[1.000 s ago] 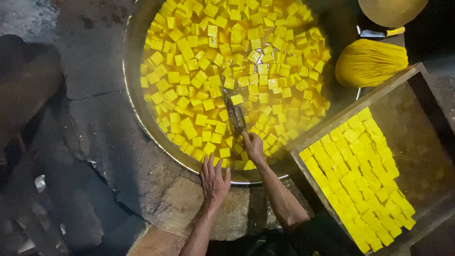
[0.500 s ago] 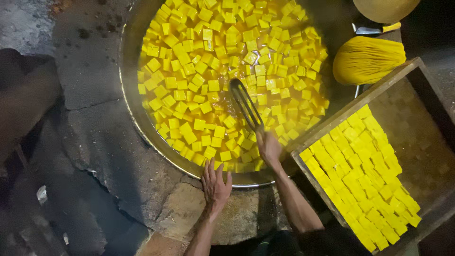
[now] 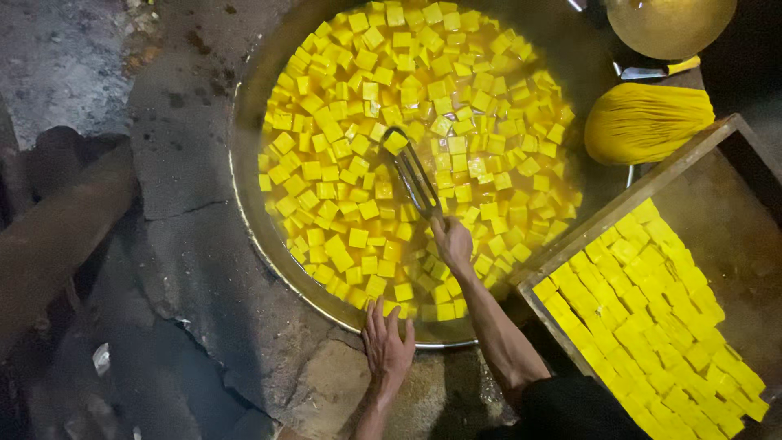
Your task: The person stands over a large round pan of hot yellow liquid filled with fried tofu cubes and uses a slotted skimmer to scoop the tofu out of the liquid. They transfer each scoop of tofu into a square wooden draining tray beside the pan, arranging the cubes in rows as the tray fills.
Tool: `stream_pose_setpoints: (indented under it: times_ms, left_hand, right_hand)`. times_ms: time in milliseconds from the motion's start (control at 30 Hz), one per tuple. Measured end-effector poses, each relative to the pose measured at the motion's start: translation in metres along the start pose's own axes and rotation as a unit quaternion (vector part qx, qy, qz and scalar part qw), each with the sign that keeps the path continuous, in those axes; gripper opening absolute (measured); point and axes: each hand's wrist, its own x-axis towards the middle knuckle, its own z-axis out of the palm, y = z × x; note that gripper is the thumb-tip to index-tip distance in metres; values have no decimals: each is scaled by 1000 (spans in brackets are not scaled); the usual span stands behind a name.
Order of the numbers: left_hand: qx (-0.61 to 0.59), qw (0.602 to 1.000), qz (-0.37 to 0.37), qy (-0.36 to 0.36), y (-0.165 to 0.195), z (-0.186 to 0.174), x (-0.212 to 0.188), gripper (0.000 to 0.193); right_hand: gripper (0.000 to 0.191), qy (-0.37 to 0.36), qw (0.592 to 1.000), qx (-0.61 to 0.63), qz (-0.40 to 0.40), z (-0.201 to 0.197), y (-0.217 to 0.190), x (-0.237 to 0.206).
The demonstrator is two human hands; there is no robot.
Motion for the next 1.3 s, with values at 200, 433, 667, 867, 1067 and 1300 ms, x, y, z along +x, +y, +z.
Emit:
stream_pose_setpoints:
  times_ms: [200, 433, 667, 867, 1067, 1300]
  left_hand:
    - [-3, 1000, -7, -17, -3, 2, -1, 40]
    - [3, 999, -26, -37, -4, 4, 1, 41]
    - [2, 999, -21, -40, -4, 3, 3, 40]
    - [9, 999, -31, -36, 1, 3, 0, 39]
    - [35, 998, -35, -41, 7, 1, -7, 38]
    - [49, 999, 0, 16, -1, 11, -34, 39]
  right_hand:
    - [51, -24, 998, -54, -16, -8, -37, 57]
    - [39, -58, 993, -91, -50, -12, -62, 98]
    - [43, -50, 993, -46, -95, 6, -66, 124]
    - [52, -114, 985, 118, -52, 5, -52, 91]
    - [45, -96, 962, 252, -31, -37, -51, 39]
    - [44, -25, 942, 333, -28, -171, 27, -59]
